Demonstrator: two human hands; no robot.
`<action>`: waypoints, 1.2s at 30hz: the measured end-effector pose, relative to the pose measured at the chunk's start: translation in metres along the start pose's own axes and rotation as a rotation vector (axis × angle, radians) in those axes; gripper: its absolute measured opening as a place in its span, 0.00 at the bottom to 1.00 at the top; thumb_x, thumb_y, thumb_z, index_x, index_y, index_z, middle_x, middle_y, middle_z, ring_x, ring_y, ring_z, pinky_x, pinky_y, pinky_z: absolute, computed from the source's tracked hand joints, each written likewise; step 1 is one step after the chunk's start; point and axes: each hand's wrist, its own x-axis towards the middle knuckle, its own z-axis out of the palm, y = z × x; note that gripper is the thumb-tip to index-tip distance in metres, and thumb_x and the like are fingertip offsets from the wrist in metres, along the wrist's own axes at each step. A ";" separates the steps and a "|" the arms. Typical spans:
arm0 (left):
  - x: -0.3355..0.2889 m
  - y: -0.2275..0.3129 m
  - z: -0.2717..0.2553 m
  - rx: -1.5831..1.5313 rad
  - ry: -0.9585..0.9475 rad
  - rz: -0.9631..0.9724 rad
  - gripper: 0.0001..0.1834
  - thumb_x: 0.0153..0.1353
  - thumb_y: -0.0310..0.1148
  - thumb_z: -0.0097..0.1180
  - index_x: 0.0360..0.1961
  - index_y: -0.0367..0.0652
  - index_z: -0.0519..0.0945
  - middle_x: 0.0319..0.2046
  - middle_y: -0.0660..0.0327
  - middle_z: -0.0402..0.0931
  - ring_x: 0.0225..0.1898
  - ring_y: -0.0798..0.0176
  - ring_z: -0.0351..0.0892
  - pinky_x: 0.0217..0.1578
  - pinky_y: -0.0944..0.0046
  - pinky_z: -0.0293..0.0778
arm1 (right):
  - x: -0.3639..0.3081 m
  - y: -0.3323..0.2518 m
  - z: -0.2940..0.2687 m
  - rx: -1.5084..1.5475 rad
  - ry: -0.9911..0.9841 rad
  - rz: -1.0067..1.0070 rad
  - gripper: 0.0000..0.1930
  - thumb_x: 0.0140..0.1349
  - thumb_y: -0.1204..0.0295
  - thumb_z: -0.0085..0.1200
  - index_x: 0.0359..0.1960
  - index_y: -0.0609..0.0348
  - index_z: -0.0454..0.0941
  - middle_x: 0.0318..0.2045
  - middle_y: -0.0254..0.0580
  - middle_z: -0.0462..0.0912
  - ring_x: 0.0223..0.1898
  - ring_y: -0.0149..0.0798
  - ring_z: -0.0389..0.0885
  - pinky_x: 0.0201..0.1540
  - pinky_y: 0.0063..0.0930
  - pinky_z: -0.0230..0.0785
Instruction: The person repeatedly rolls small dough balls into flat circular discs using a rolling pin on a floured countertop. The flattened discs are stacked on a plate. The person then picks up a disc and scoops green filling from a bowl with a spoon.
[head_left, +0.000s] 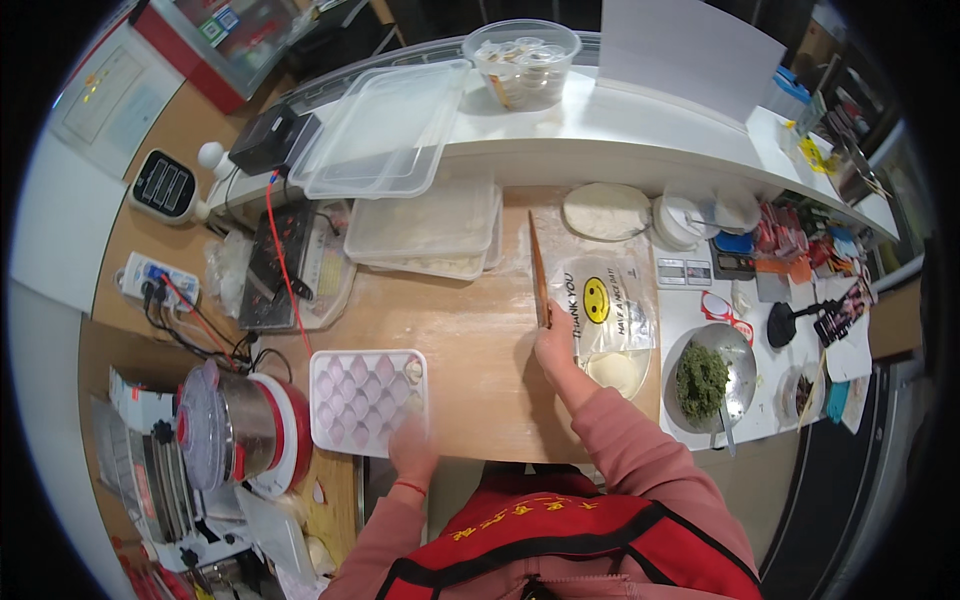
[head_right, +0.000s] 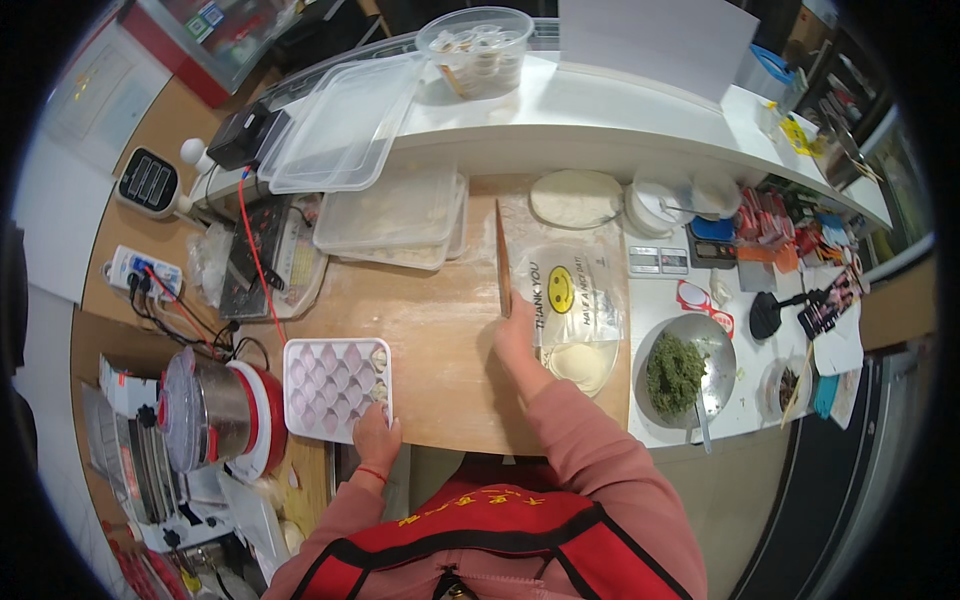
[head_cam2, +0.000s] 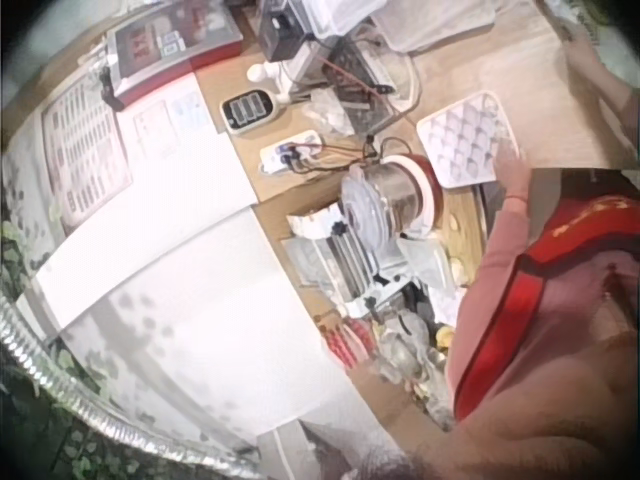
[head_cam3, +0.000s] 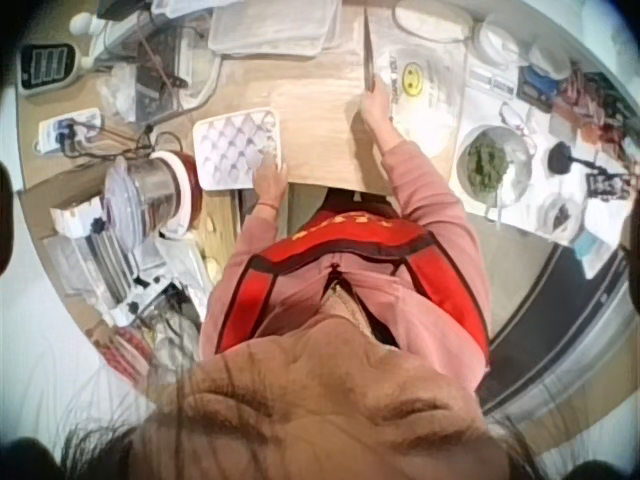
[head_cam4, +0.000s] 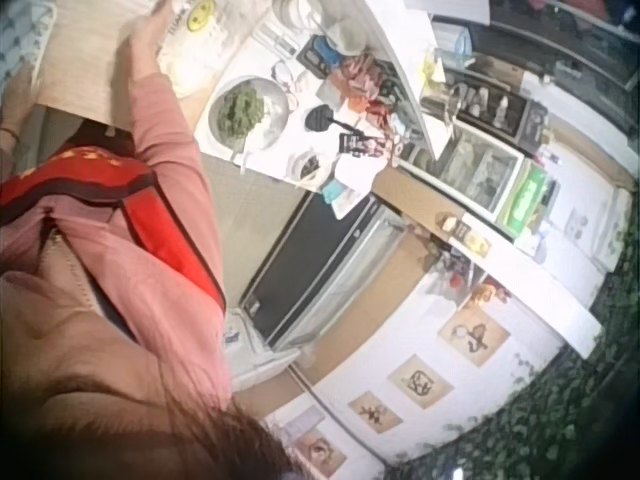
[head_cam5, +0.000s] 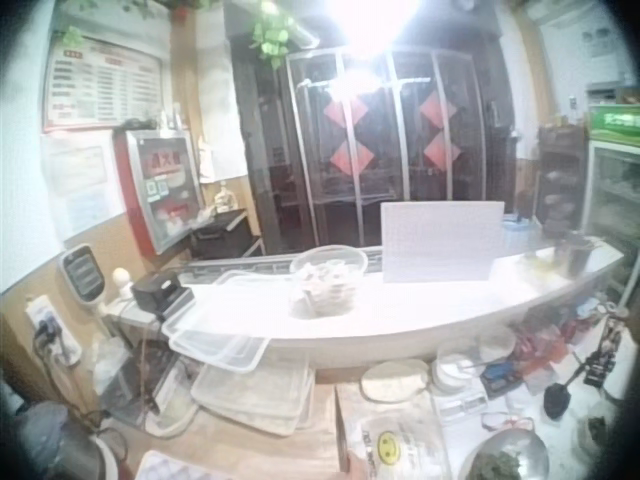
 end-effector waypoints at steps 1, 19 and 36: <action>0.000 0.000 0.001 -0.035 -0.012 0.019 0.22 0.51 0.34 0.72 0.48 0.44 0.80 0.30 0.58 0.80 0.35 0.48 0.81 0.42 0.46 0.72 | 0.000 -0.002 -0.001 0.032 0.025 -0.075 0.29 0.60 0.84 0.48 0.66 0.65 0.70 0.54 0.61 0.73 0.56 0.60 0.72 0.61 0.45 0.67; 0.006 0.137 0.017 -0.181 -0.299 0.717 0.09 0.57 0.41 0.64 0.33 0.49 0.84 0.31 0.56 0.82 0.35 0.46 0.83 0.36 0.45 0.76 | -0.304 0.108 -0.204 -0.373 0.044 0.384 0.11 0.64 0.72 0.54 0.45 0.53 0.85 0.45 0.49 0.86 0.49 0.56 0.85 0.53 0.46 0.77; 0.068 0.214 0.016 -0.611 -0.065 0.597 0.13 0.73 0.26 0.51 0.52 0.33 0.82 0.38 0.58 0.82 0.38 0.67 0.78 0.41 0.66 0.75 | -0.478 0.381 -0.176 -0.962 -0.838 0.689 0.18 0.70 0.64 0.47 0.53 0.44 0.88 0.59 0.40 0.83 0.63 0.44 0.76 0.62 0.43 0.66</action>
